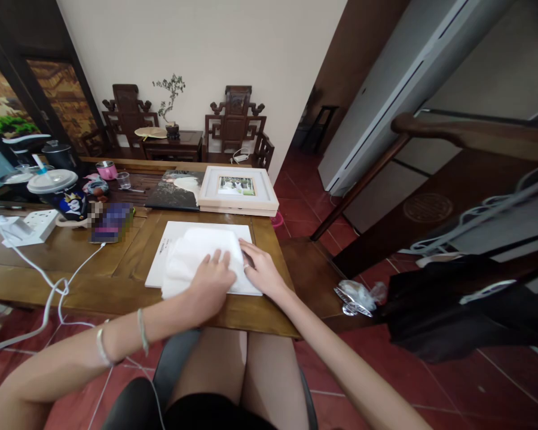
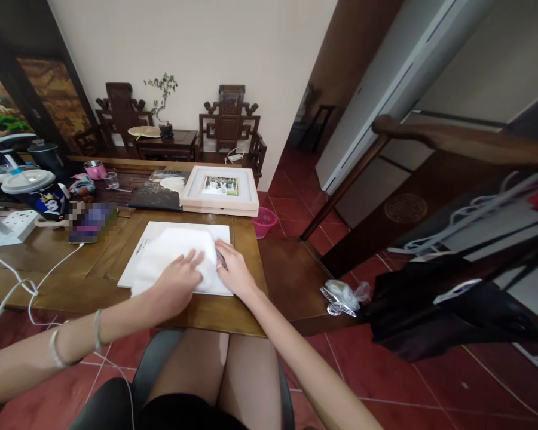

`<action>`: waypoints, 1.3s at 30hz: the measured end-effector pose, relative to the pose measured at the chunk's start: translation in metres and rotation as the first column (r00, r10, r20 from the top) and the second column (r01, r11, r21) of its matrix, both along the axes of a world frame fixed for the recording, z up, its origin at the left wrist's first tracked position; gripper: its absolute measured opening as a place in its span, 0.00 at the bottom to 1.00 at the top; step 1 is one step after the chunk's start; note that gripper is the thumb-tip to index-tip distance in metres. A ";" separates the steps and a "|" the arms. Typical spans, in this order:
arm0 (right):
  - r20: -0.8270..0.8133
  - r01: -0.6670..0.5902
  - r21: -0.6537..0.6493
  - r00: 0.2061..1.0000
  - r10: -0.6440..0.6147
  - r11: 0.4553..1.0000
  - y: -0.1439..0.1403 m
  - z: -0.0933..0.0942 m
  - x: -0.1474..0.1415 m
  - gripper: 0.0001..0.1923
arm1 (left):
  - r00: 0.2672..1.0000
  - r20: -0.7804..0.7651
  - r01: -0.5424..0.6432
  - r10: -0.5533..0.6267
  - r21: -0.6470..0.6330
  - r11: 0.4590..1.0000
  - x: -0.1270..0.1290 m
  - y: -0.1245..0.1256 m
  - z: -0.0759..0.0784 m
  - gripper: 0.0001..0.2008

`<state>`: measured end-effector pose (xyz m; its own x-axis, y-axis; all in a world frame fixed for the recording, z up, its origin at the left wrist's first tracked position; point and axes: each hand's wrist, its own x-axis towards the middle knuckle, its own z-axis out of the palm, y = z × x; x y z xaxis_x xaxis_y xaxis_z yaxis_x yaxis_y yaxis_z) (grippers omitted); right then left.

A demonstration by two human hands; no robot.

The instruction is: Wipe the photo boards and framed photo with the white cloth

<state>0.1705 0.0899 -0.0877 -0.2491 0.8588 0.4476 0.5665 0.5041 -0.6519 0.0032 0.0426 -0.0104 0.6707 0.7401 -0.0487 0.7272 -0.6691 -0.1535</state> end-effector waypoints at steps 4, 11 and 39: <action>-0.025 0.031 -0.008 0.999 -0.032 0.999 0.001 -0.002 -0.001 0.20 | 0.995 0.069 -0.076 0.073 0.048 0.996 0.000 0.066 -0.004 0.14; -0.012 0.027 0.001 1.000 -0.027 1.000 0.001 -0.001 0.000 0.19 | 0.998 0.066 -0.009 0.004 0.078 0.997 -0.007 0.078 -0.012 0.15; 0.014 0.007 0.010 1.000 -0.007 1.000 0.001 -0.004 0.002 0.20 | 0.963 0.224 -0.119 0.153 -0.158 0.980 -0.090 0.084 -0.002 0.25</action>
<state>0.1724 0.0908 -0.0916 -0.2494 0.8559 0.4531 0.5788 0.5068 -0.6388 -0.0865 0.1265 -0.0121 0.5697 0.8217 -0.0135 0.8167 -0.5642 0.1212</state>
